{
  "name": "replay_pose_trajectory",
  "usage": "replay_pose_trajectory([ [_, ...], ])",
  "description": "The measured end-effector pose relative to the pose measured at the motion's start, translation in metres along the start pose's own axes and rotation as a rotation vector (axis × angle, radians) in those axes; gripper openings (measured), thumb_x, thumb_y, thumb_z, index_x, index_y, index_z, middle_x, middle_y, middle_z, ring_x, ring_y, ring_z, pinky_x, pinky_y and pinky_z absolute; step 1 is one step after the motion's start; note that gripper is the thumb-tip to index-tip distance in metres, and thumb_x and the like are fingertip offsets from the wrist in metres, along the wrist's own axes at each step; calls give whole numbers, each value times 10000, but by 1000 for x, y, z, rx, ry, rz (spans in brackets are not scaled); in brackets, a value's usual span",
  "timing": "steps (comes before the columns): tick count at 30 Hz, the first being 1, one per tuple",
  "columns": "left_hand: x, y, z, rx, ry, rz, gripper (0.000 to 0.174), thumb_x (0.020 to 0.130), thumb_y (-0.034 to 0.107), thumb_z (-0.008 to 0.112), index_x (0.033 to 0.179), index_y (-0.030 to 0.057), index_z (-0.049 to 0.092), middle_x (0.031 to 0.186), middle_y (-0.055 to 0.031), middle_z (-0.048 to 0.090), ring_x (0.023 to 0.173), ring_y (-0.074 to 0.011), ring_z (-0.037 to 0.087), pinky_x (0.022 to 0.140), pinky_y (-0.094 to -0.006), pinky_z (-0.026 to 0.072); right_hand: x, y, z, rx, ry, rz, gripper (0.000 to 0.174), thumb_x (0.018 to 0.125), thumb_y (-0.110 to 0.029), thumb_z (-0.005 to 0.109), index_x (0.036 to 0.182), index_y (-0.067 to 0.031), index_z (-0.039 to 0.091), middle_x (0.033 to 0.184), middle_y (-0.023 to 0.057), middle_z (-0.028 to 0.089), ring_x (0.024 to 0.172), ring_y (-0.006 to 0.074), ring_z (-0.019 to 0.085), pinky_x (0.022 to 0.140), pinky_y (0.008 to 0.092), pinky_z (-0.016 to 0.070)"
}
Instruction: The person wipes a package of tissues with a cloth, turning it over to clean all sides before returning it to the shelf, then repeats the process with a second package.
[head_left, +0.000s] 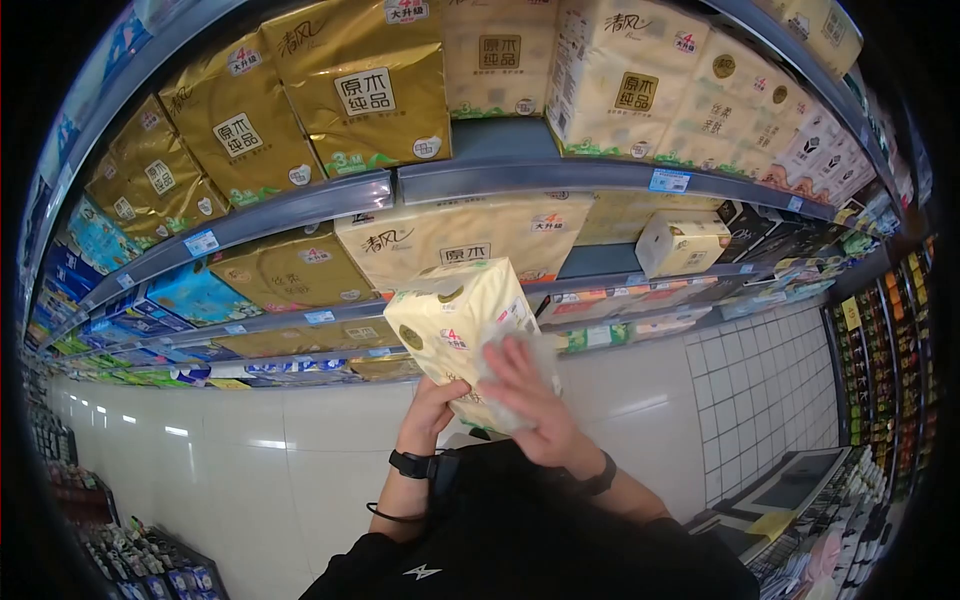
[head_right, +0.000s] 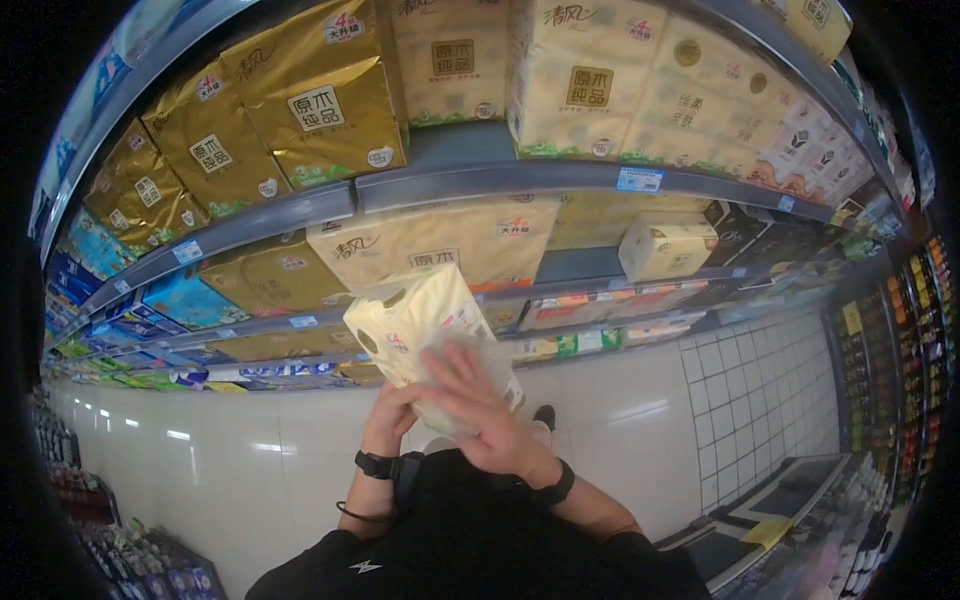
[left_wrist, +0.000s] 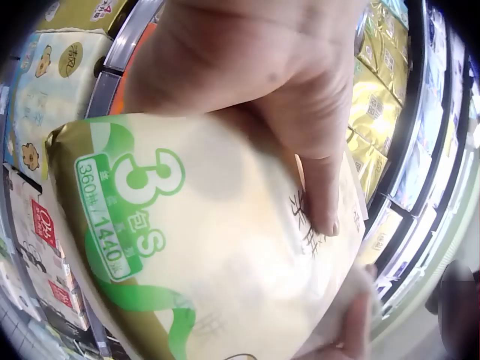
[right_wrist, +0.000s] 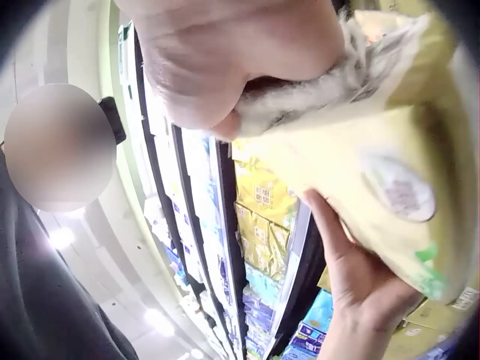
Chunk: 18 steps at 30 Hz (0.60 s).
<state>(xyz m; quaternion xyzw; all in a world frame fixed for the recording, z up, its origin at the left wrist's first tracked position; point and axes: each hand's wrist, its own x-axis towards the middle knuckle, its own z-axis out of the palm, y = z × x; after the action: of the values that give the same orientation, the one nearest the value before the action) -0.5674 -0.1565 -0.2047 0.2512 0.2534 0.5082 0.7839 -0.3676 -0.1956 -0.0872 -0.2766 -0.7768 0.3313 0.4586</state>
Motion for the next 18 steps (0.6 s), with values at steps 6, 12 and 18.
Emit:
replay_pose_trajectory([
  [6,-3,-3,-20,-75,-125,-2,859,726,99,862,1465,10,433,1408,-117,578,1285,-267,565,1082,-387,466,1,15,-17,-36,53,84,755,699,109,443,1435,-31,532,1607,184,357,1545,382,172,1240,526,63],
  [12,-1,1,-12,113,-87,-24,896,707,126,879,1470,10,424,1402,-118,578,1301,-265,551,1086,-388,454,14,1,-10,-6,107,52,753,686,91,445,1421,-46,542,1591,192,378,1530,394,215,1240,536,73],
  [18,-3,7,-19,67,-140,-27,881,718,143,874,1465,4,428,1394,-123,584,1270,-265,576,1069,-401,471,15,8,-21,80,-195,-50,756,681,81,438,1419,-45,542,1576,192,400,1519,382,249,1241,531,99],
])
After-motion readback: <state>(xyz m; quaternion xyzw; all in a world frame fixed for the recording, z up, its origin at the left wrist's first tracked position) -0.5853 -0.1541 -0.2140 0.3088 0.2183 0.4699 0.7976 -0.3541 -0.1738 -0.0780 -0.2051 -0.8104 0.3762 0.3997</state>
